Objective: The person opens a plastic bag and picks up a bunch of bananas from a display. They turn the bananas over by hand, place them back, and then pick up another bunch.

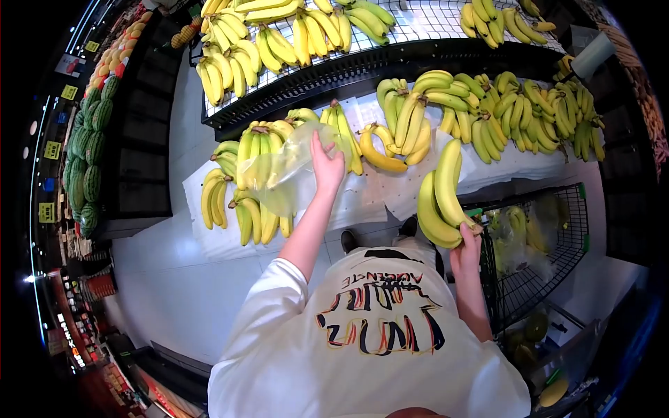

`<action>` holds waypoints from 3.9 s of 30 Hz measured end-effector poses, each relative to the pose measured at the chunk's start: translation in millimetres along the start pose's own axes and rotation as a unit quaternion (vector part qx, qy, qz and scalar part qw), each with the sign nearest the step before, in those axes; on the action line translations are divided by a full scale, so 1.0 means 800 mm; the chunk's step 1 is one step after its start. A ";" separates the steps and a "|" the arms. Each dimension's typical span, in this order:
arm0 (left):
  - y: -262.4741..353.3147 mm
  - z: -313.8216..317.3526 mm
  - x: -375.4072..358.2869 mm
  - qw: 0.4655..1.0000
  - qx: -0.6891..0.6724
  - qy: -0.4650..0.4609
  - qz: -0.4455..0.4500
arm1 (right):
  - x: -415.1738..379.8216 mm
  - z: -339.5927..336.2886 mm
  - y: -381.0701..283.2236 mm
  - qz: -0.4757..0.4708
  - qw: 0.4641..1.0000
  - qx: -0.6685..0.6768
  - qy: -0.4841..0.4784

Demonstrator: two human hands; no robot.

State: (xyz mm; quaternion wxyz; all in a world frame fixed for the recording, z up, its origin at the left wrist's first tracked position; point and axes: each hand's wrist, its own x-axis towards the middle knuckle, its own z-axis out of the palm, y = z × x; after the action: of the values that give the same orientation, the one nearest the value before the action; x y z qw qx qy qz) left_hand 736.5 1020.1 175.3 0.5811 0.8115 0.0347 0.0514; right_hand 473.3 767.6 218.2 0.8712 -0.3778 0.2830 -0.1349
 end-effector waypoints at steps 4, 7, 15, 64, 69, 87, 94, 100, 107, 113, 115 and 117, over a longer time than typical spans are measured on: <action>0.014 0.030 0.014 1.000 0.005 0.000 0.031 | 0.018 -0.012 -0.022 0.033 0.997 0.021 -0.060; 0.000 0.023 0.027 0.999 0.046 0.004 0.024 | 0.026 -0.018 -0.031 0.042 0.997 0.019 -0.064; -0.040 0.015 0.016 0.979 0.142 -0.079 0.119 | 0.046 -0.016 -0.014 0.012 0.996 0.022 -0.088; 0.130 -0.059 -0.102 0.704 -0.608 -0.314 -0.189 | 0.038 0.245 -0.113 -0.087 0.853 -0.317 -0.405; 0.147 -0.063 -0.095 0.666 -0.631 -0.328 -0.225 | 0.013 0.250 -0.119 -0.058 0.856 -0.279 -0.432; 0.157 -0.044 -0.096 0.516 -0.713 -0.380 -0.284 | 0.008 0.227 -0.086 -0.208 0.813 -0.355 -0.412; 0.170 -0.042 -0.098 0.587 -0.677 -0.265 -0.357 | 0.013 0.222 -0.070 -0.187 0.856 -0.334 -0.347; 0.170 -0.045 -0.096 0.691 -0.629 -0.190 -0.301 | 0.015 0.223 -0.053 -0.126 0.928 -0.154 -0.314; 0.171 -0.041 -0.113 0.837 -0.512 -0.181 0.063 | 0.018 0.195 -0.029 0.049 0.968 0.016 -0.245; 0.177 -0.044 -0.111 0.873 -0.336 -0.155 0.317 | 0.021 0.192 -0.027 -0.045 0.956 0.017 -0.291; 0.184 -0.045 -0.114 0.869 -0.326 -0.155 0.338 | 0.021 0.194 -0.031 -0.063 0.952 0.003 -0.299; 0.191 -0.037 -0.121 0.868 -0.336 -0.138 0.338 | 0.017 0.198 -0.041 -0.038 0.949 -0.014 -0.313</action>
State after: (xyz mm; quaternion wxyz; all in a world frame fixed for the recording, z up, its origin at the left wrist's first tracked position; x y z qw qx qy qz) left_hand 636.6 987.3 325.3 0.7649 0.5278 -0.3415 0.1405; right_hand 577.4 831.4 324.8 0.9050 -0.4233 -0.0171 -0.0392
